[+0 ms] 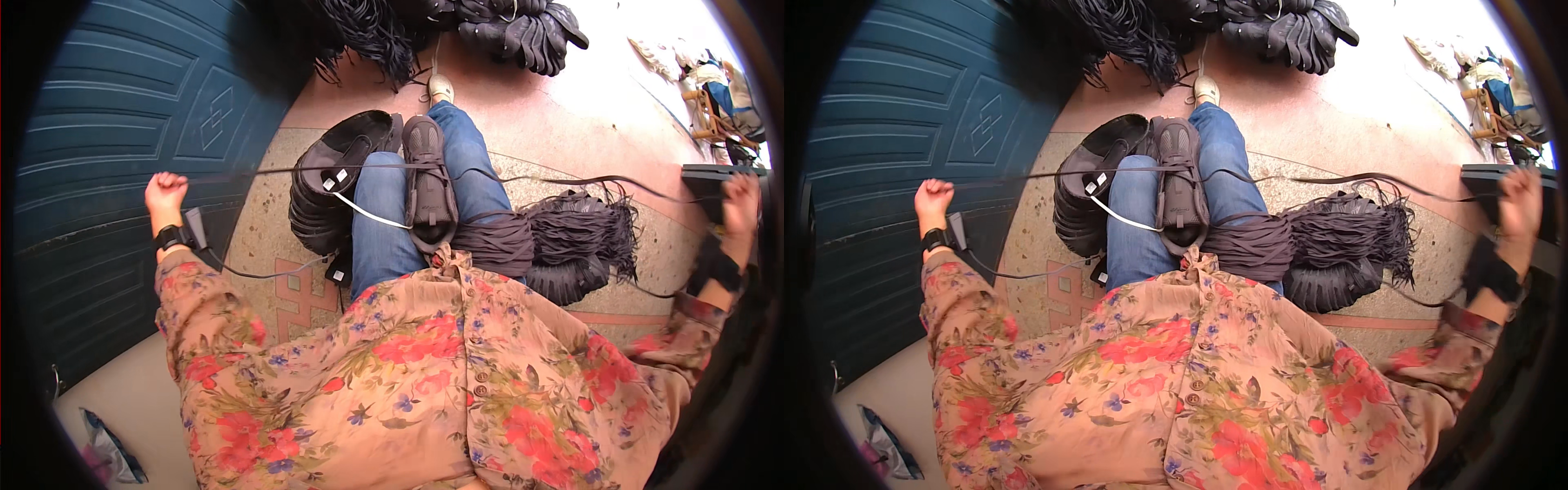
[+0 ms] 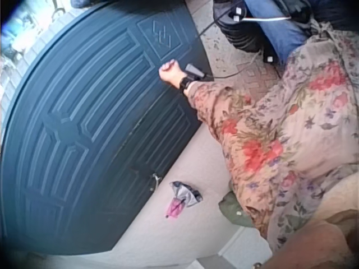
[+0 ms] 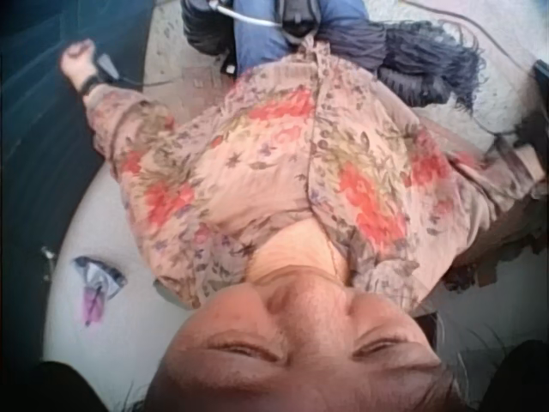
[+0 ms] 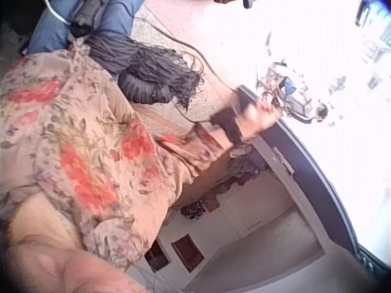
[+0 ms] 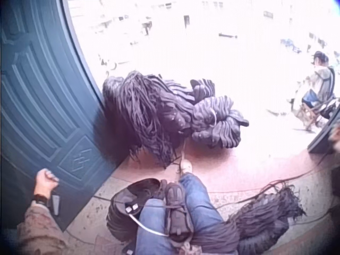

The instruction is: The recorder is sitting on the floor lacing and tying black shoes.

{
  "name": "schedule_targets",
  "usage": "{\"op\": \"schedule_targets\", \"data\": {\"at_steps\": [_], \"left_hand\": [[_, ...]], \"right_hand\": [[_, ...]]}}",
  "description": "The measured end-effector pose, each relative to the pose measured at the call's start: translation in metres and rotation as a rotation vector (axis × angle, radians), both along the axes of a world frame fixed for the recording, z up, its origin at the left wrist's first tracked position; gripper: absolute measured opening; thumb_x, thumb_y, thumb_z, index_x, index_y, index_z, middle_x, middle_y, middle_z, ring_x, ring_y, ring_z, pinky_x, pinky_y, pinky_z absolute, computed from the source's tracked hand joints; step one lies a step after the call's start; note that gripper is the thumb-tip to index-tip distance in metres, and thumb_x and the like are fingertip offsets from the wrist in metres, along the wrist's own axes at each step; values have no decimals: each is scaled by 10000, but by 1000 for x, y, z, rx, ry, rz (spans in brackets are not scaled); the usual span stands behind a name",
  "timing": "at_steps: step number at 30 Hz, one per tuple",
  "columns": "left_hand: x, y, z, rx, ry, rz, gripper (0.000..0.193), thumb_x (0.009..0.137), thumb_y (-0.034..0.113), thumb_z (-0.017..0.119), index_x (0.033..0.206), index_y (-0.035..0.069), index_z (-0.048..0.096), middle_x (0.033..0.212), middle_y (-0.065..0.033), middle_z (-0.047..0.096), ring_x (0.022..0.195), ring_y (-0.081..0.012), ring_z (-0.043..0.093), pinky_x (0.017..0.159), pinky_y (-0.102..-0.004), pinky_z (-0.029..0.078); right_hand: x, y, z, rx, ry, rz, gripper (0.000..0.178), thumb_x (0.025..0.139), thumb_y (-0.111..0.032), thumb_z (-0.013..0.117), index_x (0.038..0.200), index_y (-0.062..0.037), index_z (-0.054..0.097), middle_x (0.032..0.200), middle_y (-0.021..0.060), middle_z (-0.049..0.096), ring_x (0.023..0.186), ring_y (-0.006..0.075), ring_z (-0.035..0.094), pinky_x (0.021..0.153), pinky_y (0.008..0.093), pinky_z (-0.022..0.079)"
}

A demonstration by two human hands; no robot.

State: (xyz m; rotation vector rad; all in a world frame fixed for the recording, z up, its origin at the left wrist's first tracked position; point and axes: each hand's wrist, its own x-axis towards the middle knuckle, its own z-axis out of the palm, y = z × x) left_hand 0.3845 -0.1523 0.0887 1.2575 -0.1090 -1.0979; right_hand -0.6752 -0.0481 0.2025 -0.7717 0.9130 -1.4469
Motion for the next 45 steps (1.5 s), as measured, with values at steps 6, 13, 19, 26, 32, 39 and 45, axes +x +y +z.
{"op": "schedule_targets", "data": {"at_steps": [6,13,19,26,32,39,45], "left_hand": [[-106,9,-9,208,-172,-281,169,825,141,578,704,126,461,567,52,372,424,-40,337,494,-253,340],[-309,41,-52,245,57,-1039,211,839,267,581,836,56,572,566,62,387,482,-30,379,542,-232,413],[-368,70,-79,182,-710,-1306,173,826,134,539,885,-7,620,754,-18,594,642,-75,527,606,-206,437],[-373,76,-61,235,-911,-1342,237,842,151,521,984,-22,600,743,-11,585,641,-80,503,605,-231,414],[-364,90,-68,196,-674,-1174,231,836,157,533,950,-28,613,711,-16,574,645,-77,494,614,-230,415],[-363,95,-89,78,-1114,-1090,193,812,145,532,919,6,613,753,-143,614,719,-215,588,646,-323,447],[-360,97,-91,34,-1429,-1149,200,803,198,553,901,35,614,795,-144,611,719,-328,574,668,-389,457]], "right_hand": [[372,-16,-138,407,771,383,239,868,-230,524,993,-48,619,747,-31,557,692,89,490,635,223,413],[475,-14,-210,-392,1413,335,102,730,-128,533,744,-76,620,839,57,583,858,235,526,737,346,392],[489,-21,-230,-389,1589,183,126,661,-127,538,739,-85,627,947,51,557,976,223,466,787,375,337],[493,-28,-220,-369,1679,420,161,667,-146,556,783,-75,643,1007,56,536,1019,230,439,802,437,333],[500,-32,-214,-571,1755,418,63,676,-136,566,720,-116,606,866,36,502,934,210,464,774,423,338],[497,-27,-204,-336,1774,322,143,742,-234,591,718,-95,616,812,54,540,866,213,490,698,375,340],[500,-13,-201,-307,1780,378,336,767,-404,574,740,-73,622,813,77,555,833,233,506,682,383,363]]}}
